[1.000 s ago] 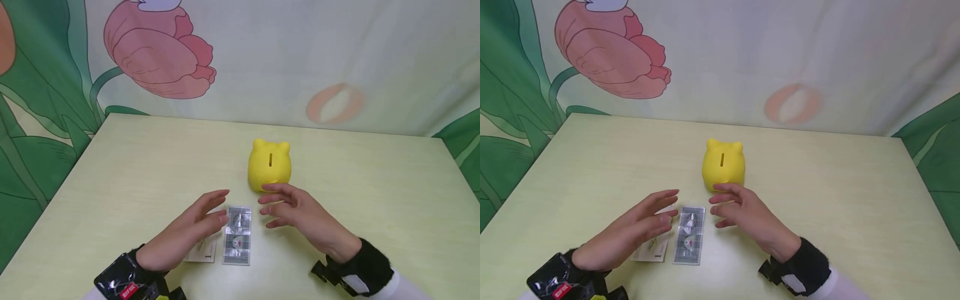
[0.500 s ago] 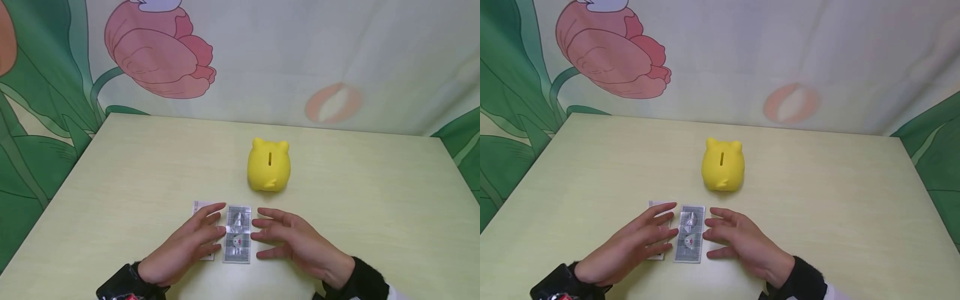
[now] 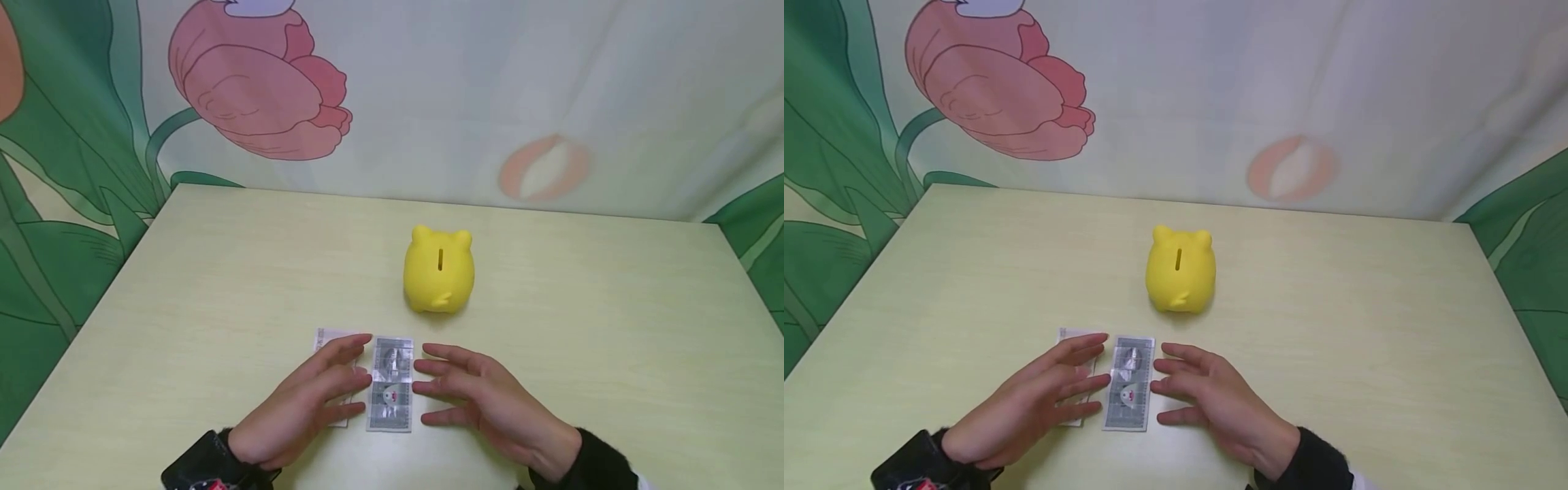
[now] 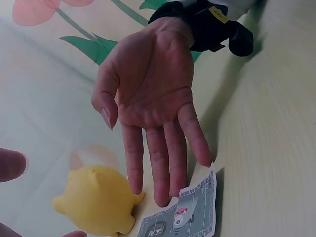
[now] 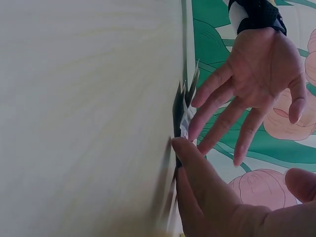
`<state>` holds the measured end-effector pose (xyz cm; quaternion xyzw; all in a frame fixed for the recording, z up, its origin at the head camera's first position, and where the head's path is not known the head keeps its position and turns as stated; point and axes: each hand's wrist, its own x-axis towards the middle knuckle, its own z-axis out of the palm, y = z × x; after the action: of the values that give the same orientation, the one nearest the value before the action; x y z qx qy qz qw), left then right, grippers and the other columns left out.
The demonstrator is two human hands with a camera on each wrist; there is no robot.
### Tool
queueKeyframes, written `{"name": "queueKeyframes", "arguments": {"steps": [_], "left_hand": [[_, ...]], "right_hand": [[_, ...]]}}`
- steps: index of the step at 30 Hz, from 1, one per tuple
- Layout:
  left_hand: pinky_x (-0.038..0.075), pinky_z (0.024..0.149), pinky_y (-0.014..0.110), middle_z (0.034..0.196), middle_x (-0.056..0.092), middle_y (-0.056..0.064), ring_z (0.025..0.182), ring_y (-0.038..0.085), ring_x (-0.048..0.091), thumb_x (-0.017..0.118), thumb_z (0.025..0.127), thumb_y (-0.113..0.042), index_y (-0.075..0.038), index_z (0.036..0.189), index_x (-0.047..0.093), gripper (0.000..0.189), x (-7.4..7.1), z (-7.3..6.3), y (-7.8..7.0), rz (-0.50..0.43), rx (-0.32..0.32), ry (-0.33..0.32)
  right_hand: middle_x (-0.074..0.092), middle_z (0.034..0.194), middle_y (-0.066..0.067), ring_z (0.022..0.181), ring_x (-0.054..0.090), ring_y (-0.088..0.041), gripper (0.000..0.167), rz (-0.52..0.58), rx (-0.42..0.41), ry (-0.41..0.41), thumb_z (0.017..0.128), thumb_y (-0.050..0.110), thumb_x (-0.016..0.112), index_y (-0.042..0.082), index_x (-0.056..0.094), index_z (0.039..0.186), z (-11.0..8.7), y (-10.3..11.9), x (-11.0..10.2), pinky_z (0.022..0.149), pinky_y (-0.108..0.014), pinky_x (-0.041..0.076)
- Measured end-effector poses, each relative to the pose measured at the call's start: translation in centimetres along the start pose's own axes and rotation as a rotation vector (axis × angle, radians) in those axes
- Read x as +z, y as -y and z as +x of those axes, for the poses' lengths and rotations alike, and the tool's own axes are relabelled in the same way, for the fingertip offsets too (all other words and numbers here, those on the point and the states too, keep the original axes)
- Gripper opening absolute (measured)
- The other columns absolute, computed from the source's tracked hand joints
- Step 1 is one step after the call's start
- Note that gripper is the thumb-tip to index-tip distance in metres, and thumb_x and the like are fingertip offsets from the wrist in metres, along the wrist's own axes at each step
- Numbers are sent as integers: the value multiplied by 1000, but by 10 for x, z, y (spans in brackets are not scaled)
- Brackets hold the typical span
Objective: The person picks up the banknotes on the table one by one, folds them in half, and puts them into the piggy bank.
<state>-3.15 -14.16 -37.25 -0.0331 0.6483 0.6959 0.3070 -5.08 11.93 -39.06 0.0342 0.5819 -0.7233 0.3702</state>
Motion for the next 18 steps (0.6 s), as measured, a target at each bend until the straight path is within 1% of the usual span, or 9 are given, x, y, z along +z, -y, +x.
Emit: {"name": "queueKeyframes", "arguments": {"steps": [8,15,18], "left_hand": [[47,114,54,170,16,23,146,43,42,48,108,-32,-11,161,28,60,-3,3,4,-50,46,60],[49,111,47,167,23,23,139,35,50,50,108,-34,-9,161,29,62,-4,4,6,-94,44,76],[50,110,46,166,23,24,138,34,51,49,108,-33,-8,161,28,62,-3,4,6,-105,48,84]], "right_hand": [[40,161,-24,137,57,-32,63,5,-19,11,100,11,57,-1,33,157,-1,-2,-2,101,-48,58],[43,160,-24,134,60,-31,63,0,-21,10,99,10,57,-2,34,157,0,-1,-3,100,-47,59],[43,160,-24,133,61,-30,62,-1,-18,9,99,10,57,-2,35,156,1,-1,-4,99,-46,59]]}}
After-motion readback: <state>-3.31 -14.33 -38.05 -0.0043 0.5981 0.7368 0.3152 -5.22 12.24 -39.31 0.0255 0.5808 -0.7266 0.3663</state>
